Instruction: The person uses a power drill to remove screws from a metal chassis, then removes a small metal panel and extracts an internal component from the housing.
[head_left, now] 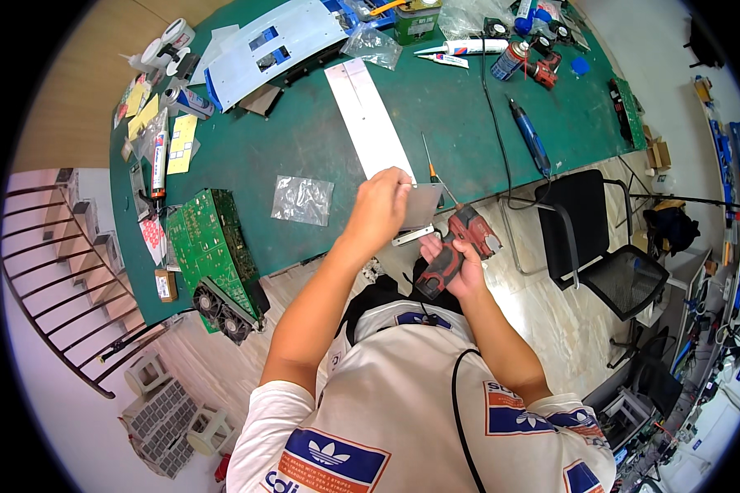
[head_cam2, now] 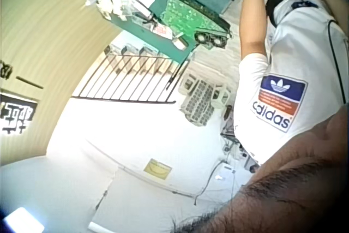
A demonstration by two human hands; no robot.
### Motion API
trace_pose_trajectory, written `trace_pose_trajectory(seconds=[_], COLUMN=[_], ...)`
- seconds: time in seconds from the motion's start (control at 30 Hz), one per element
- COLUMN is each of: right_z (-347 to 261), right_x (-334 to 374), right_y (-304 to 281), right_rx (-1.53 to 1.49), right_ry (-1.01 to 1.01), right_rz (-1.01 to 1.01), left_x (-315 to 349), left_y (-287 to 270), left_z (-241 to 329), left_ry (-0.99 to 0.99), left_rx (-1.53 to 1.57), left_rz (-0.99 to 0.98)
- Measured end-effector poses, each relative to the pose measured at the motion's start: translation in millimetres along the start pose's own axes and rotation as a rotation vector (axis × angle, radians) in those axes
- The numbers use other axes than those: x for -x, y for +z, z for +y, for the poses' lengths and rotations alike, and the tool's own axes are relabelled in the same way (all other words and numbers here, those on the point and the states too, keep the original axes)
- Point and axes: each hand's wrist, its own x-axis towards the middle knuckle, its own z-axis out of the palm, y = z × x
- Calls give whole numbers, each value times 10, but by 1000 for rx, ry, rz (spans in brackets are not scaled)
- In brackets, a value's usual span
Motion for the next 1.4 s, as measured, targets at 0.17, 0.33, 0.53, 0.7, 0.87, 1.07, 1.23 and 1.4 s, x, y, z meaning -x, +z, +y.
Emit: trace_pose_trajectory(seconds=[0.17,0.33,0.53,0.7,0.87,1.07,1.23,1.4], right_z=[20,-2,26,47,32,28,16,47], right_x=[2,26,11,37,9,5,30,29], right_y=[27,46,14,71,42,43,57,27], right_rx=[40,42,45,46,81,89,39,62], right_ry=[-1,-3,-32,-28,-28,-36,-16,-38], right_rz=[-11,1,6,38,13,-1,-7,36], left_x=[212,430,377,16,-202,367,1406,2168], left_y=[-23,65,60,-58,-446,-936,-1119,-1070], left_z=[-668,-705,-323,221,120,-859,-1974,-2738], left_ry=[-392,-402,-100,126,25,-367,-666,-800], left_rx=[440,543,108,-36,66,634,727,425], left_rz=[62,186,159,110,140,324,602,571])
